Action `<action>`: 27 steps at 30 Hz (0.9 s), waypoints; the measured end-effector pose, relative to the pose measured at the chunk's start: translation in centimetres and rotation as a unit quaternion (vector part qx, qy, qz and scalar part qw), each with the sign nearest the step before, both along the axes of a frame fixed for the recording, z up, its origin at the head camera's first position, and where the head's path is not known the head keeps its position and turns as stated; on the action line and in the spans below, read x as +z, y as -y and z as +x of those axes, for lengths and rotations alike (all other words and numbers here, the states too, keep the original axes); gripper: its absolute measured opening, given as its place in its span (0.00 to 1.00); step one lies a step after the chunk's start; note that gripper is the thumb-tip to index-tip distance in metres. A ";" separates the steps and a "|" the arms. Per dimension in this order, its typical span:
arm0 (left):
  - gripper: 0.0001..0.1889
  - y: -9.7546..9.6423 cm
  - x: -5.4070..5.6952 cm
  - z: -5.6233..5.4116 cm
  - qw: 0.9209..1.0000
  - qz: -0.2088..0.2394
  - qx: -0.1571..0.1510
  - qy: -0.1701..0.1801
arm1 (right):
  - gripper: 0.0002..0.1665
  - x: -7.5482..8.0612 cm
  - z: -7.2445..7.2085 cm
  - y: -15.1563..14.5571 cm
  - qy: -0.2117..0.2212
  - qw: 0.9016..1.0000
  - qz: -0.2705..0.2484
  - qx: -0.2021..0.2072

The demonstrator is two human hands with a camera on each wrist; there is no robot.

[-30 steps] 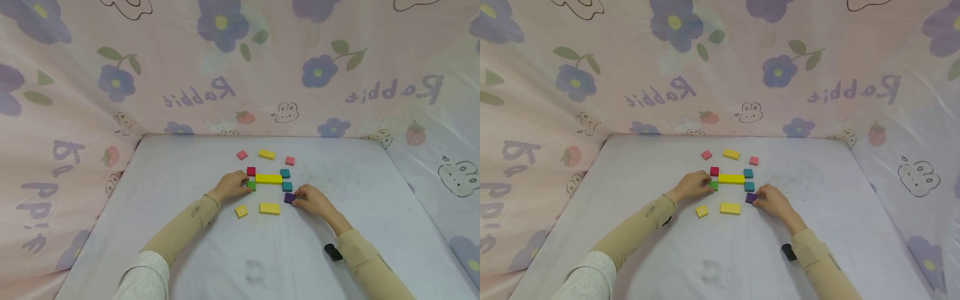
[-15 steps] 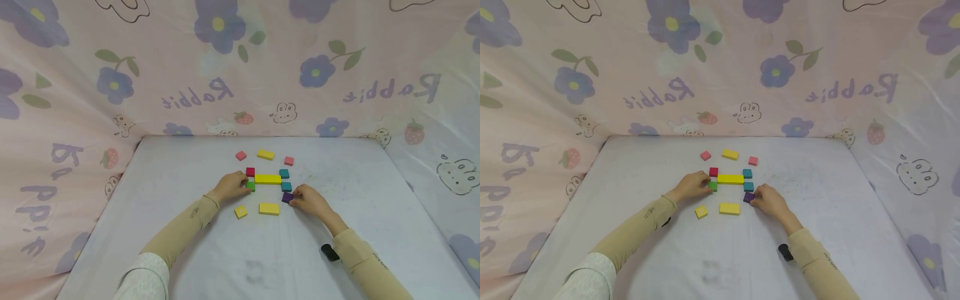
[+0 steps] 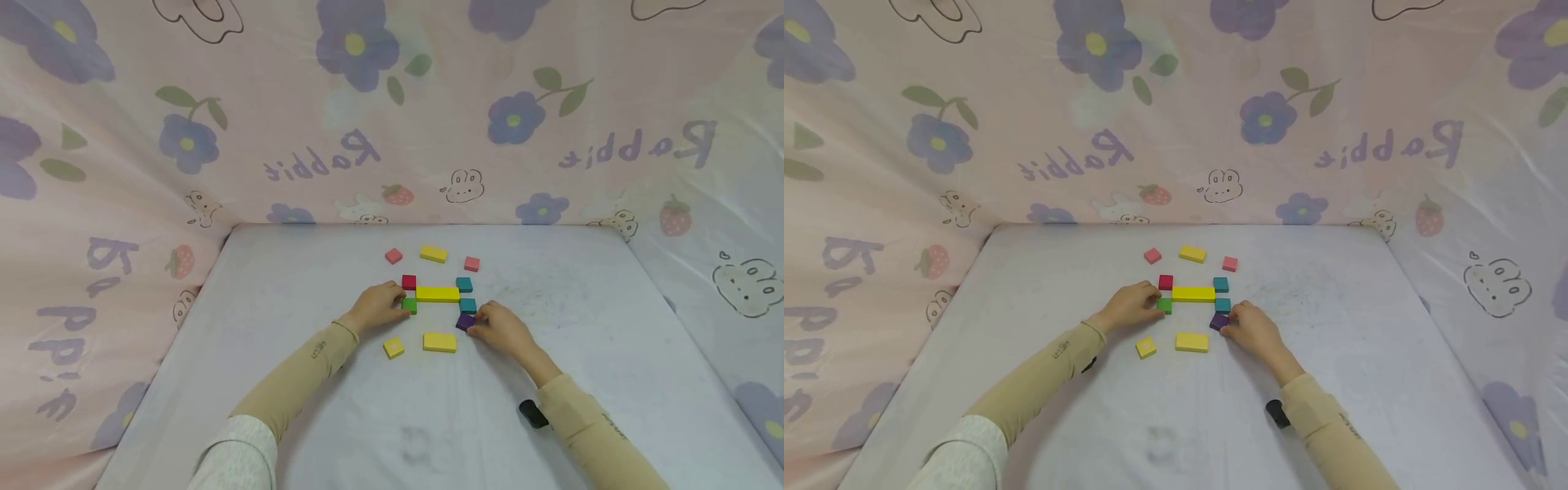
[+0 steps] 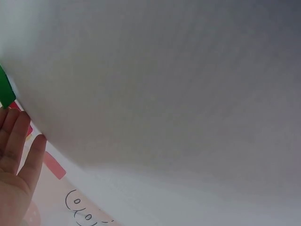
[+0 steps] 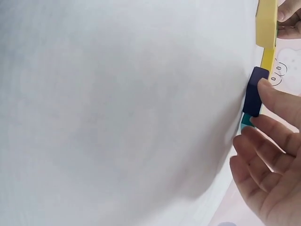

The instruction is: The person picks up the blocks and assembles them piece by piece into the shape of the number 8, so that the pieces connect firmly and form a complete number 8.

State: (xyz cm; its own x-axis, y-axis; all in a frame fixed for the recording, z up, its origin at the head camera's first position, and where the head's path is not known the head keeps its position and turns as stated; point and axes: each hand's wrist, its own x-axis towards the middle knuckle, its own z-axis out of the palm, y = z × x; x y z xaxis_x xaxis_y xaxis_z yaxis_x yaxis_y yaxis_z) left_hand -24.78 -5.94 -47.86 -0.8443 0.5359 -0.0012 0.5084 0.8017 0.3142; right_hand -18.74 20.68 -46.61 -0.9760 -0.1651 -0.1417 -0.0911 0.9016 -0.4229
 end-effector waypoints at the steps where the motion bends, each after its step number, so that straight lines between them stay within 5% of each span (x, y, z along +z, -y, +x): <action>1: 0.21 0.0 0.0 0.0 1.000 0.000 0.001 0.000 | 0.18 0.0 0.0 0.1 0.003 1.000 0.002 -0.004; 15: 0.27 0.7 -0.4 0.6 0.998 0.056 0.010 0.039 | 0.21 -0.1 0.0 0.7 0.013 0.999 0.015 -0.031; 27: 0.26 1.2 1.3 4.3 0.999 0.030 -0.040 -0.003 | 0.21 -0.1 0.1 0.6 0.003 0.999 0.011 -0.030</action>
State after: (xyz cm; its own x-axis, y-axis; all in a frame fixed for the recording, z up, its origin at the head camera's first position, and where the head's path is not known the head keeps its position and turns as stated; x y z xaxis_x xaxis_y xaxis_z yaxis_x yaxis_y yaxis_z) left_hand -20.50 -7.19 -46.54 -0.7981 0.6013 0.0389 0.5731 0.7375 0.3572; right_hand -18.64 20.06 -46.69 -0.9833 -0.1035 -0.1498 -0.0349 0.9146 -0.4029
